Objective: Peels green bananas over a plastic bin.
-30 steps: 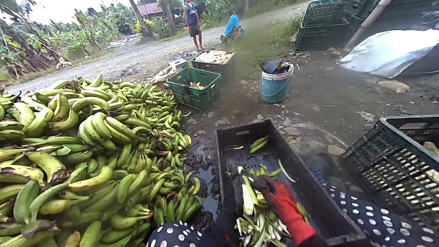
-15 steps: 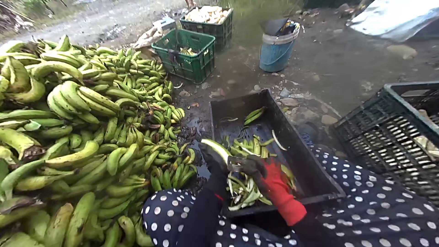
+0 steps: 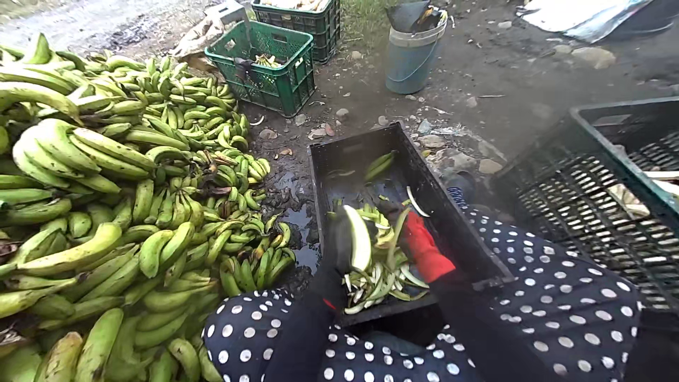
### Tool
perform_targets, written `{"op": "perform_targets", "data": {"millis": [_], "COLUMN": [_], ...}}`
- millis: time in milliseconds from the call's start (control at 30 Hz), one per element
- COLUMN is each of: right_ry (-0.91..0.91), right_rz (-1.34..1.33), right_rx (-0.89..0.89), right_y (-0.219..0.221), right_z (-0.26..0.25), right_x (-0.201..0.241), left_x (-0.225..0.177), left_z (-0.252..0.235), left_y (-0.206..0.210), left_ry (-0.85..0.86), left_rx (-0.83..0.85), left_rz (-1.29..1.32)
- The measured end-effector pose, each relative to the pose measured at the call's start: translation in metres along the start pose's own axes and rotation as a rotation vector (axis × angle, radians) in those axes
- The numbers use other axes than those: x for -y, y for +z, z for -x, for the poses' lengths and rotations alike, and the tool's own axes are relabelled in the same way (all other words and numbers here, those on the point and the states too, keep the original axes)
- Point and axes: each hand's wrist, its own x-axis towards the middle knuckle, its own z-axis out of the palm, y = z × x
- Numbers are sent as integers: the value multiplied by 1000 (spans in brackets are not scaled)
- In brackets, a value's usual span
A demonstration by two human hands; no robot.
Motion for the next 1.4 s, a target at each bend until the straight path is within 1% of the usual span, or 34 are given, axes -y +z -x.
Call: {"op": "perform_targets", "data": {"millis": [67,100,133,200,233,300,333,400,433,500,567,633,700,733,800,833,867,900,933,967,1033,1067,1100,1133,1200,1267,1367,1400], "right_ry": [3,16,12,-71,-122,-226,-234,-143,-76,-7,-21,-44,-17,-1,10,1,-17,-41,-62,-89,-143,-180,-218,-250,-244,-177,-78,-56], "right_rz": [-55,-43,-7,74,106,162,168,158,145,107,64,-12,-88,-93,-83,-82,-84,-72,-37,5,90,118,138,156,163,144,113,93], "right_rx": [-17,-8,-1,-1,-4,-83,-103,-42,15,77,75,78,120,137,117,81,38,10,3,3,13,-9,-46,-95,-118,-54,15,30], "right_y": [3,3,5,13,18,32,34,30,25,19,16,13,8,5,4,3,3,3,2,2,8,13,18,23,26,21,17,16], "right_z": [6,12,16,32,40,51,53,50,43,28,16,6,-2,-4,-6,-5,-2,3,10,20,41,50,57,61,62,62,59,56], "right_x": [-6,-6,-4,2,3,-1,0,7,12,14,12,5,0,-1,-2,-2,-3,-3,-2,-2,-4,-7,-11,-14,-15,-9,2,5], "left_x": [-4,-2,1,6,6,1,-1,0,1,-3,-8,-7,-12,-14,-10,-6,2,7,8,5,7,6,4,2,-10,-13,-9,-6], "left_z": [-7,-8,-6,-4,-3,3,5,-3,-11,-7,-3,4,12,13,10,7,2,-3,-6,-7,-8,-9,-8,-4,9,12,0,-2], "left_y": [-1,-4,-7,-12,-13,-12,-11,-12,-9,-9,-9,-11,-5,-1,0,-2,-5,-3,-1,-2,-17,-19,-19,-16,-2,4,-5,-5], "left_ry": [47,82,122,176,141,33,7,24,45,60,80,103,90,87,83,80,102,121,99,63,4,-28,-52,-60,-54,9,68,74], "left_rx": [-186,-274,-361,-468,-500,-551,-549,-554,-592,-439,-320,-133,28,85,155,155,125,77,30,-4,-32,-90,-154,-218,-296,-344,-429,-423], "left_rz": [138,161,136,72,98,216,232,199,83,-234,-446,-588,-749,-823,-866,-801,-633,-386,-140,45,255,325,355,324,187,88,2,-31]}}
